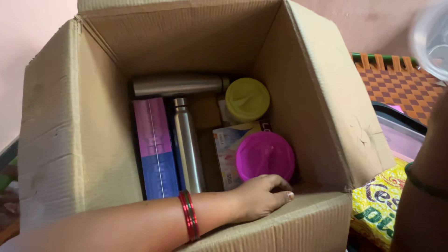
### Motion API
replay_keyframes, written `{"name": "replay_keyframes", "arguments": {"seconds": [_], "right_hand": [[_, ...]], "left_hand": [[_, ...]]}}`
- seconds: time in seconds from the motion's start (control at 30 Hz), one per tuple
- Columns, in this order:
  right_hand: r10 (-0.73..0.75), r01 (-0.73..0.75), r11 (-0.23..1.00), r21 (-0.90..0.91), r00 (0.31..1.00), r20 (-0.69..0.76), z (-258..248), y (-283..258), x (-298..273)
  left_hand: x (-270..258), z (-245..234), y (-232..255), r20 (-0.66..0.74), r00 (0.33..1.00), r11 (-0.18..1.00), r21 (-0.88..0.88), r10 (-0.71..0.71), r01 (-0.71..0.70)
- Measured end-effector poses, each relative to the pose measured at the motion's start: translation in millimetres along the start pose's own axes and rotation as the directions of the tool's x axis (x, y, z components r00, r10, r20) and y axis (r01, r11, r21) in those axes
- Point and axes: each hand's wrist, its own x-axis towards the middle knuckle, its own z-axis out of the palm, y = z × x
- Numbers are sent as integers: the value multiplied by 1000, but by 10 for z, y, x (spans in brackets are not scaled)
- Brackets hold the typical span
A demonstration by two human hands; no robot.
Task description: The person packs various household items into two cardboard boxes. They place containers, a thermos, a tray, and plastic bags into the first box and close it. Then they open a second box, arrange glass jars and a brush inside, cover them with newspaper, and close the box.
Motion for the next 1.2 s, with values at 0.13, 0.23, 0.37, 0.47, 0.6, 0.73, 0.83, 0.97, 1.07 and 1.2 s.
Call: {"name": "replay_keyframes", "arguments": {"seconds": [0.13,0.23,0.37,0.47,0.6,0.73,0.83,0.97,1.07,1.2], "right_hand": [[-297,253,949,188,918,263,159,-963,378],[-182,-13,969,245,634,752,511,-1446,438],[-78,313,949,47,87,993,996,-1711,358],[-478,375,857,353,324,816,906,-1562,273],[-271,109,934,341,838,473,345,-845,392],[229,-273,893,359,960,160,-164,491,287],[559,-557,824,105,829,9,-116,1886,-278],[901,-807,279,-520,408,-148,-54,2968,-1528],[983,-773,-13,-634,108,-152,62,3065,-2070],[981,-758,-111,-642,22,-195,188,3164,-2209]], "left_hand": [[10,-32,3,-107,990,990,94,-92,103],[-17,-69,-20,-271,962,945,307,-31,117],[31,-41,-102,-532,799,774,618,281,139],[-5,-49,-24,-511,837,830,540,193,138],[56,-92,155,-404,907,786,596,121,160],[35,-111,169,-333,940,728,662,69,181],[61,-91,219,-324,945,676,685,-52,272],[95,-94,248,-289,932,670,651,-216,357],[68,-100,264,-274,925,665,643,-262,379],[-1,-91,302,-273,927,693,618,-255,373]]}}
